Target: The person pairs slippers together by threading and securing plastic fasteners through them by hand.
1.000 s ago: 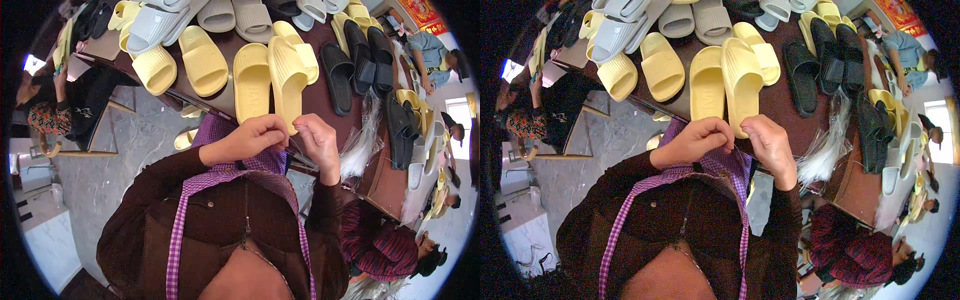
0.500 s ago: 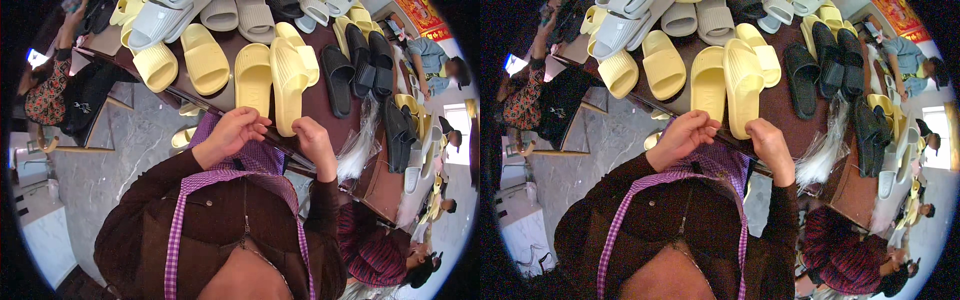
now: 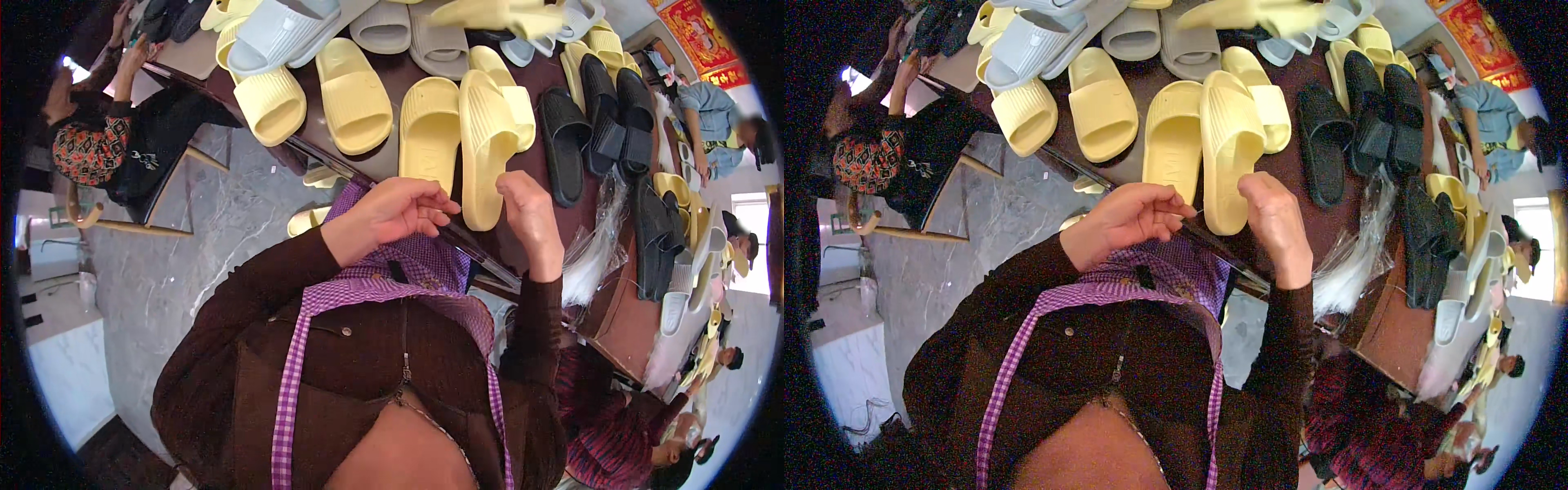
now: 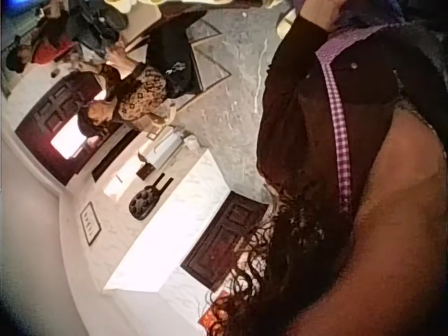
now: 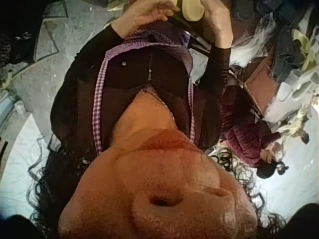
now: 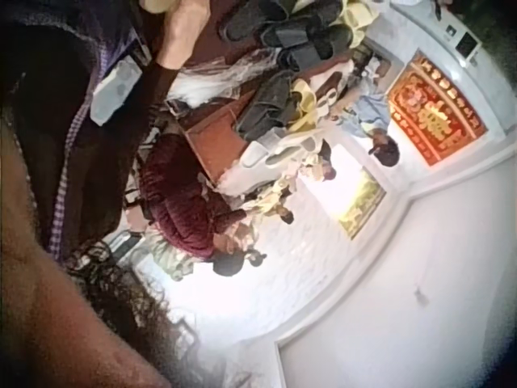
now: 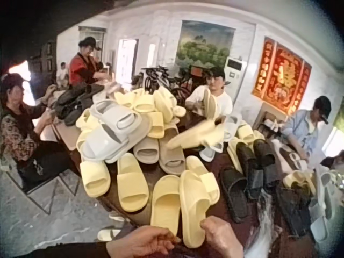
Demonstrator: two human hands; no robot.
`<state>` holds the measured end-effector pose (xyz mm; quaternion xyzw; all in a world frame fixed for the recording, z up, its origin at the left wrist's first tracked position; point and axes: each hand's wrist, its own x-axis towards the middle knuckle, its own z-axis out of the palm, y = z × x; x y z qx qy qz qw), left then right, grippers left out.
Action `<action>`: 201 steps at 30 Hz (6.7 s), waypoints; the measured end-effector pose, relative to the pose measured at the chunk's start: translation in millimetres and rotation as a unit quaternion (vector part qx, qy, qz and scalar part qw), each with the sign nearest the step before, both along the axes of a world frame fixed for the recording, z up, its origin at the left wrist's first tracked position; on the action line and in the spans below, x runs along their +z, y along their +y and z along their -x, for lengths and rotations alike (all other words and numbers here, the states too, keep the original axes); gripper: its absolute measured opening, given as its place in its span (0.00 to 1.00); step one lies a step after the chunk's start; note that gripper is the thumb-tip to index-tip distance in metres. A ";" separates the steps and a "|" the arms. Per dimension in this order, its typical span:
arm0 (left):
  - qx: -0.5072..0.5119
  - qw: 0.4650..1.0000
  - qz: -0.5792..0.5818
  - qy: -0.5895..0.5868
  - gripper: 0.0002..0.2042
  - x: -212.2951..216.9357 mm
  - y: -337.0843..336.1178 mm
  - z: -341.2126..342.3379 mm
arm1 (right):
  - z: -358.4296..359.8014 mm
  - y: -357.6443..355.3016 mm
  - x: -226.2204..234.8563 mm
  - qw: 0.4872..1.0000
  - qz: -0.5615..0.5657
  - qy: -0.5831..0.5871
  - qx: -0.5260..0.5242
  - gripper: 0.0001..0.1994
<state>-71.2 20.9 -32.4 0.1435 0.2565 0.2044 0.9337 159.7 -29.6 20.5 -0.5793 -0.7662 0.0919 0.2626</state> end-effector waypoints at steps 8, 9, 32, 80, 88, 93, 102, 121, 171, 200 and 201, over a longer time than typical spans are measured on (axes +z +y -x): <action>-0.015 0.999 -0.020 0.039 0.09 3.6 2.5 0.1 | -7.5 22.7 -9.5 0.998 -0.054 -0.002 -0.043 0.04; -0.015 0.999 -0.020 0.039 0.10 1.8 0.7 0.5 | -6.4 24.9 -10.1 0.997 -0.056 -0.010 -0.046 0.04; -0.035 0.989 -0.129 0.058 0.13 1.7 51.6 -52.1 | -25.9 43.1 -28.0 0.974 0.000 0.213 -0.075 0.11; -0.155 0.974 -0.106 0.128 0.08 -9.7 -37.2 -82.0 | 7.5 -76.1 -28.9 0.966 -0.142 -0.005 -0.215 0.09; -0.145 0.973 -0.117 0.137 0.10 -4.1 -39.7 -82.7 | -3.9 -109.3 -14.7 0.926 -0.013 0.050 -0.375 0.07; -0.148 0.972 -0.128 0.131 0.09 -8.0 -38.1 -83.5 | -8.7 -112.0 -18.5 0.917 0.103 0.060 -0.380 0.08; -0.127 0.972 -0.164 0.106 0.08 -7.2 -45.0 -70.7 | 0.1 -97.4 -21.1 0.931 0.100 0.005 -0.351 0.07; -0.118 0.978 -0.145 0.091 0.10 1.3 6.8 -22.3 | 18.1 -42.9 -46.2 0.968 -0.002 -0.024 -0.250 0.04; -0.006 0.979 -0.196 0.065 0.12 6.3 -4.4 -53.5 | 31.1 -25.0 -55.5 0.956 -0.098 0.028 -0.274 0.05; -0.028 0.399 -0.844 0.356 0.06 23.1 90.0 -80.1 | 15.1 -23.0 0.2 0.951 -0.106 0.148 -0.251 0.06; -0.027 0.433 -0.825 0.361 0.06 31.7 87.2 -77.7 | 10.5 -12.3 7.8 0.958 -0.144 0.110 -0.223 0.06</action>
